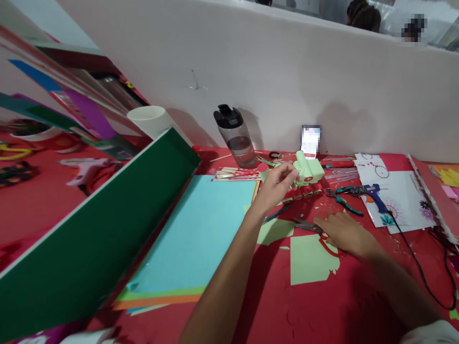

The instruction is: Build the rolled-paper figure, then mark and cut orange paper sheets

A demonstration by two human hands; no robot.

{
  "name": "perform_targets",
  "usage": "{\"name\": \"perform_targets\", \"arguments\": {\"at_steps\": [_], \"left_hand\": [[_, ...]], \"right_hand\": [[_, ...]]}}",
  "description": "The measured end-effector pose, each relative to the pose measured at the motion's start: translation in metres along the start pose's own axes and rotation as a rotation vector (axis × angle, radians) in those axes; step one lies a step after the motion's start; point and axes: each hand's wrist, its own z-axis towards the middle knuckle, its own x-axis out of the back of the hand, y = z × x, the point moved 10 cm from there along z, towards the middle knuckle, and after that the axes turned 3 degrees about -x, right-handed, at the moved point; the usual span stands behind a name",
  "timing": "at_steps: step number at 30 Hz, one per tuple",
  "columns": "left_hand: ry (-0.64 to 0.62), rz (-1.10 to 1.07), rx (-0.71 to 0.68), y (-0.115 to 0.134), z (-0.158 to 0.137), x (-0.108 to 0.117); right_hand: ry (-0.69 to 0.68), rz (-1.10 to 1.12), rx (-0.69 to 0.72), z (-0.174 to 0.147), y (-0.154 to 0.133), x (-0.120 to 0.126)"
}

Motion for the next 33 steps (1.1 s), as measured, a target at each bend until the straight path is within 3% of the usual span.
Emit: {"name": "perform_targets", "arguments": {"at_steps": [3, 9, 13, 16, 18, 22, 27, 33], "left_hand": [[0.027, -0.004, 0.009, 0.002, -0.001, 0.002], [0.16, -0.109, -0.024, 0.016, -0.004, 0.012], [0.233, -0.15, -0.079, 0.025, -0.006, 0.017], [0.226, -0.169, -0.074, 0.025, -0.006, 0.013], [0.23, -0.182, -0.064, 0.024, -0.006, 0.011], [0.234, -0.176, -0.072, 0.025, -0.007, 0.007], [0.217, -0.151, -0.098, 0.024, -0.006, 0.0], [0.163, -0.13, -0.096, 0.019, -0.006, -0.013]], "right_hand": [[0.003, 0.048, 0.027, -0.002, -0.002, 0.004], [-0.065, 0.303, 0.031, -0.004, 0.023, 0.028], [-0.006, 0.744, 0.083, 0.0, 0.03, 0.053], [-0.026, 1.099, 0.061, 0.006, 0.03, 0.051], [-0.025, 1.212, 0.03, 0.009, 0.031, 0.046], [-0.014, 1.161, -0.02, 0.009, 0.034, 0.042], [0.127, 0.968, 0.08, 0.004, 0.032, 0.059], [0.239, 0.97, 0.099, 0.002, 0.024, 0.072]]}}
